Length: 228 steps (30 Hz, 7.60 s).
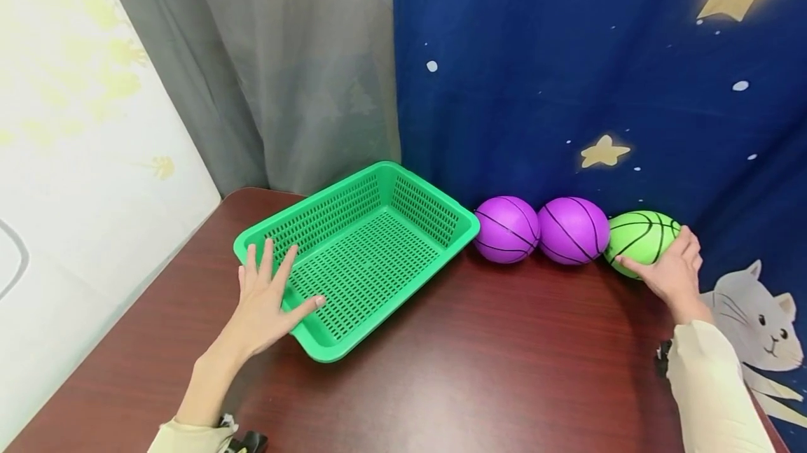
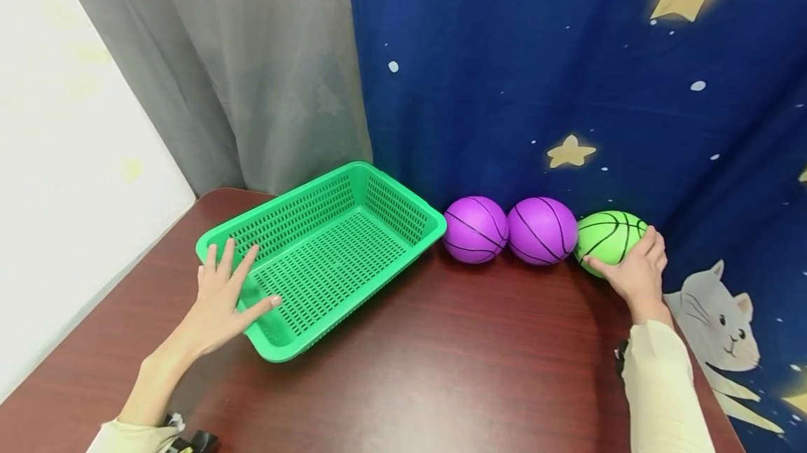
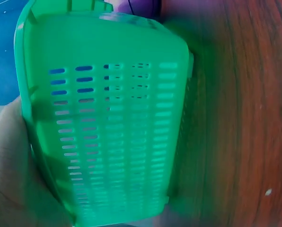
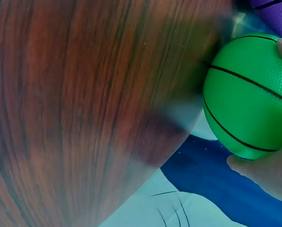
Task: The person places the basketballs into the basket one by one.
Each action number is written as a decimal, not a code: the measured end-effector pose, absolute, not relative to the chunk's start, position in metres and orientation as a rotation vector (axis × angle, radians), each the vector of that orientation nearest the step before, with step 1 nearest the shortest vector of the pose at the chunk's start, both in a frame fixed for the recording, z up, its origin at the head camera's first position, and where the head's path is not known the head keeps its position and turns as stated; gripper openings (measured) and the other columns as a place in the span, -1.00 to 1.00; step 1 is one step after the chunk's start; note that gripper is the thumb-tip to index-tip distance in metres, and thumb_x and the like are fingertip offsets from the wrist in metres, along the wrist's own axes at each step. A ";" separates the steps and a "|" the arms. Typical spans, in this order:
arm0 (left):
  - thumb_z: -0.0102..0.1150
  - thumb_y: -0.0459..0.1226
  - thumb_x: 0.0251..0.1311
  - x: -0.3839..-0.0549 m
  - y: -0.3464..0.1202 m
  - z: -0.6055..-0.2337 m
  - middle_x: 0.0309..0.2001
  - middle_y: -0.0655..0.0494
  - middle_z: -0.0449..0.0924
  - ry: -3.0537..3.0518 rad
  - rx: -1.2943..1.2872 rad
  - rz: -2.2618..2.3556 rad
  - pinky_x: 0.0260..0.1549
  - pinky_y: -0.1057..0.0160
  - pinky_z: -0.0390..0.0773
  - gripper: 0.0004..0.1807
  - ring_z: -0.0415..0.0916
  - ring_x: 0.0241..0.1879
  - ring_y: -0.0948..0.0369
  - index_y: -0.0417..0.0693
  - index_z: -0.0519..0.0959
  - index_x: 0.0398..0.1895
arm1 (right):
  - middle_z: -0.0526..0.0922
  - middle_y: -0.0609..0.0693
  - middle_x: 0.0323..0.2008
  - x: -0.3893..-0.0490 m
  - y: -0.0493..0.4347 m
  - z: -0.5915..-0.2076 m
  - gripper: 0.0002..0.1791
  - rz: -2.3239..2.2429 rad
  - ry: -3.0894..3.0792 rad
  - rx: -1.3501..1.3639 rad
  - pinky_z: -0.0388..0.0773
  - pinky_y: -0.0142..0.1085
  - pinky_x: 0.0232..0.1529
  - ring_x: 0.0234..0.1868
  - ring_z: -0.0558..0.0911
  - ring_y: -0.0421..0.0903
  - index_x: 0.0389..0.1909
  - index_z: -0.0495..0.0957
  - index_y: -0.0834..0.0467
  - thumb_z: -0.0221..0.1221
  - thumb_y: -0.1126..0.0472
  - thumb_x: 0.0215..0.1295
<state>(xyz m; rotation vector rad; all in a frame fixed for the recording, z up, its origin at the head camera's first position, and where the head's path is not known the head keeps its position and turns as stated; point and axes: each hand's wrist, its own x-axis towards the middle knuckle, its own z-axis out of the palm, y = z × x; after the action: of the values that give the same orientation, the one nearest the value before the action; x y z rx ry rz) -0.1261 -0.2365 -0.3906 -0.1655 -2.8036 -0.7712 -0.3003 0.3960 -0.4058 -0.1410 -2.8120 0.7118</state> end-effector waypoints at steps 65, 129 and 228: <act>0.08 0.18 0.14 -0.137 -0.280 -0.385 0.37 0.16 -0.83 -2.837 0.111 -1.169 0.14 -0.35 -0.10 0.18 -0.72 0.36 0.01 -0.04 -0.59 0.40 | 0.36 -0.12 0.22 -0.241 0.256 -0.278 0.23 1.013 -2.283 0.257 0.16 -0.47 0.09 0.17 0.31 -0.21 0.33 0.14 -0.32 0.58 0.24 -0.47; -0.01 0.19 0.20 -0.141 -0.278 -0.383 0.35 0.15 -0.86 -2.859 0.080 -1.229 0.19 -0.28 -0.10 0.13 -0.66 0.37 0.02 -0.09 -0.58 0.39 | 0.23 -0.02 0.29 -0.237 0.034 -0.343 0.26 1.184 -2.573 1.026 0.43 -0.07 0.01 0.17 0.35 -0.04 0.42 0.01 -0.10 0.47 -0.26 -0.37; -0.03 0.17 0.23 -0.145 -0.283 -0.382 0.35 0.17 -0.87 -2.840 0.052 -1.224 0.17 -0.26 0.01 0.09 -0.54 0.39 -0.03 -0.05 -0.58 0.40 | -0.08 0.18 0.43 -0.264 0.247 -0.371 0.08 0.769 -2.660 0.548 -0.15 0.04 0.32 0.42 -0.11 0.10 0.44 -0.08 0.24 0.32 -0.08 0.03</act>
<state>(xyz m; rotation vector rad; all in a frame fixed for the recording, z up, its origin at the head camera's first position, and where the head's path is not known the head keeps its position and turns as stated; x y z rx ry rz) -0.1453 -0.2825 -0.3817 0.0522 -2.8404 -1.2238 -0.2638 0.2467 -0.3712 0.5477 -2.6604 0.7695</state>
